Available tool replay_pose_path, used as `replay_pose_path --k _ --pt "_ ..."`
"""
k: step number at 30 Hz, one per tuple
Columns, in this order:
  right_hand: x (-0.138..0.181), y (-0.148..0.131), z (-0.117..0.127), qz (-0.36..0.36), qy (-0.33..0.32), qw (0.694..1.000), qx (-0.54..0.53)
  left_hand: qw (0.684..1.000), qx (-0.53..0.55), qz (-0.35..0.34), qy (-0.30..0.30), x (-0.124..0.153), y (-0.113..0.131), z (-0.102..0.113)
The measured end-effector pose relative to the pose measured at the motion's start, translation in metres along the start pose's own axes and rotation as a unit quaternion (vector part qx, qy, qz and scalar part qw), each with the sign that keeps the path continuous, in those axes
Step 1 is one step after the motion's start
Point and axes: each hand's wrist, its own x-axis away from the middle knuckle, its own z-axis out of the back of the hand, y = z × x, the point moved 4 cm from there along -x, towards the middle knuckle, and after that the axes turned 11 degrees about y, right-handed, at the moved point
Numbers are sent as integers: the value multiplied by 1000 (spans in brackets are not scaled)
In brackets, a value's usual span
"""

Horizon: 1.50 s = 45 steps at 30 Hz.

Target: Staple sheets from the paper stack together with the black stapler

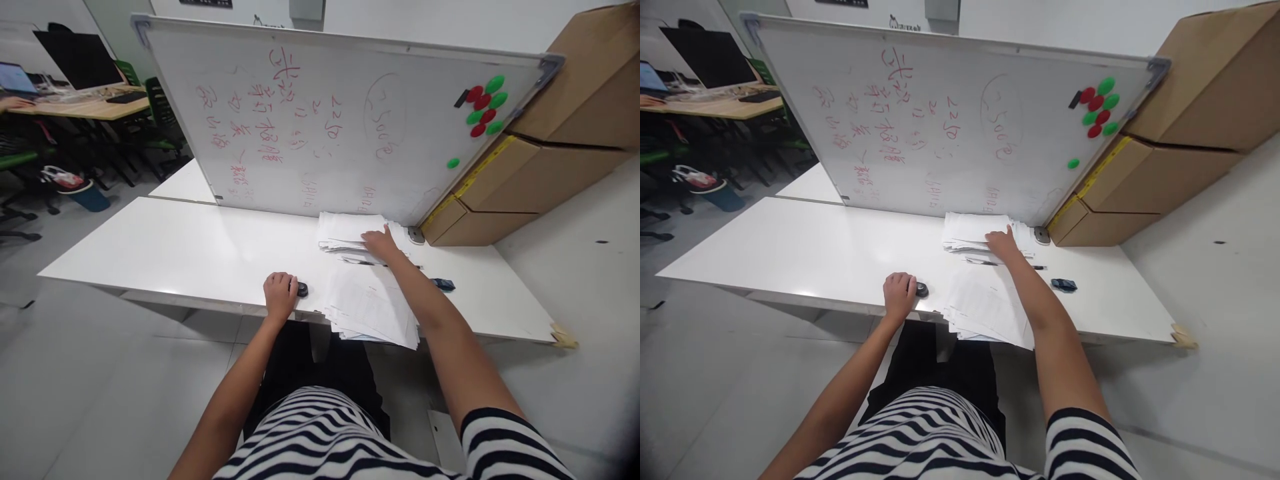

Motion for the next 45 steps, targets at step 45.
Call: replay_pose_path --k 45 --pt "-18 -24 6 43 -101 993 41 1000 17 3 18 2 0 1"
